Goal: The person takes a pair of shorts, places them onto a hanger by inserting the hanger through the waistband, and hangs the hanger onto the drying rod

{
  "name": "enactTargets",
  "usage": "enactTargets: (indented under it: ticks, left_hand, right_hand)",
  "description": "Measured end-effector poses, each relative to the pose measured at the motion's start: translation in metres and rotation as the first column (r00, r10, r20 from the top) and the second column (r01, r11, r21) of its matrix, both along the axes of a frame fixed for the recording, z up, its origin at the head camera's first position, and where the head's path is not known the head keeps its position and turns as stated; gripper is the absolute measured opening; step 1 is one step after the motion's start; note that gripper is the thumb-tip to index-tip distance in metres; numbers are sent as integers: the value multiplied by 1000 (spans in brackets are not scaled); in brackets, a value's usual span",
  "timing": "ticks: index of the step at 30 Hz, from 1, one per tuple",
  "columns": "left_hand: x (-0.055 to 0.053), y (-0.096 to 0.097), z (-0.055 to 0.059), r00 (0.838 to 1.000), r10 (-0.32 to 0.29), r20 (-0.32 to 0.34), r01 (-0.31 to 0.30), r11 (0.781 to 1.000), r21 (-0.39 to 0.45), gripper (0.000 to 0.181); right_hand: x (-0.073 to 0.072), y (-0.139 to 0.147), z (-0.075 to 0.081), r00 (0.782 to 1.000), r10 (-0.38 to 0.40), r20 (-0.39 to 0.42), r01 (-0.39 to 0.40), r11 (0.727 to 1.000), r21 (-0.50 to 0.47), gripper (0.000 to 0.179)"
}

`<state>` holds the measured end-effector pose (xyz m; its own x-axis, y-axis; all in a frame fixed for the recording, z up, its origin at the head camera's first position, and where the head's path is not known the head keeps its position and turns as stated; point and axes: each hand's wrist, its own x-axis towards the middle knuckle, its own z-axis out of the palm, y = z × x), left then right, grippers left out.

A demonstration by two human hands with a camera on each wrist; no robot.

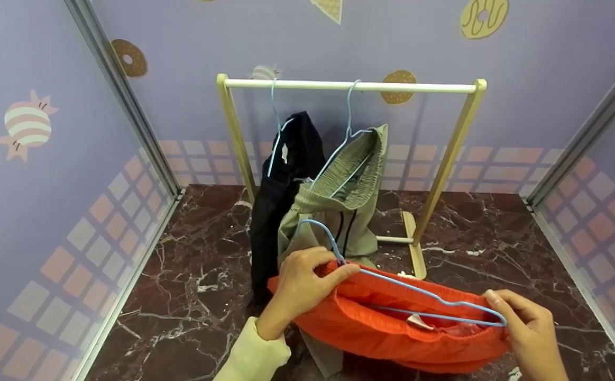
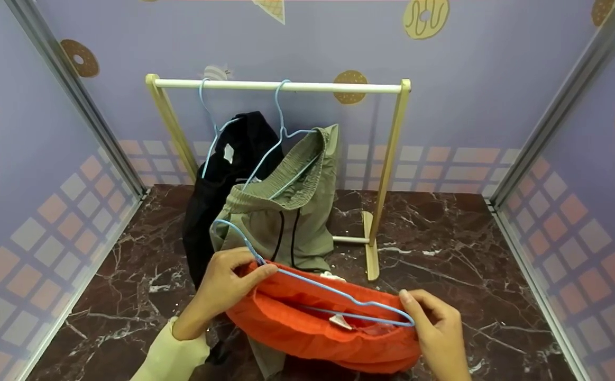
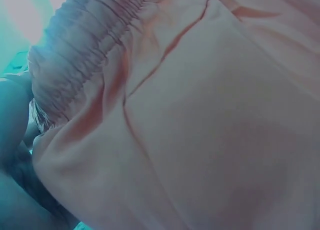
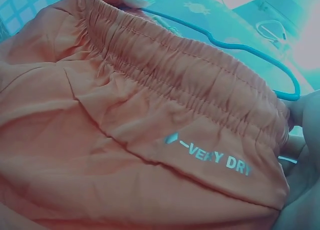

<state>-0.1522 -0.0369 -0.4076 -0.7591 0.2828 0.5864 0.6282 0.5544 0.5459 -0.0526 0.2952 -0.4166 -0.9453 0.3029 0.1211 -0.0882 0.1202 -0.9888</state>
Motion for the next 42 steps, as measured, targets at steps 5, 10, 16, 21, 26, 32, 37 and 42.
enactTargets:
  ticks: [5, 10, 16, 21, 26, 32, 37, 42]
  left_hand:
    - [1, -1, 1, 1000, 29, 12, -29, 1000, 3, 51]
    - [-1, -1, 0, 999, 46, -11, -45, 999, 24, 49]
    - [-1, 1, -2, 997, 70, -22, -69, 997, 43, 49]
    - [0, 1, -1, 998, 65, -7, -64, 998, 26, 45]
    - [0, 2, -1, 997, 71, -14, -71, 997, 2, 44]
    - [0, 2, -1, 997, 80, -15, -80, 996, -27, 48]
    - [2, 2, 3, 996, 88, 23, -86, 994, -66, 52]
    - [5, 2, 6, 993, 84, 84, -75, 992, -103, 53]
  right_hand:
    - [0, 1, -1, 998, 17, -59, -15, 1000, 21, 18]
    - [2, 2, 2, 997, 24, -80, -21, 999, 39, 16]
    - [4, 4, 3, 991, 94, -98, -98, 994, -38, 22]
    - [3, 4, 4, 994, 72, -84, -69, 997, 39, 22]
    - [2, 1, 4, 998, -1, -64, 4, 999, 54, 19]
    - [1, 2, 6, 998, 13, -64, -3, 989, 151, 16]
    - [-2, -1, 6, 994, 11, -107, 20, 957, 290, 9]
    - [-4, -4, 6, 990, 21, -141, 39, 913, 407, 4]
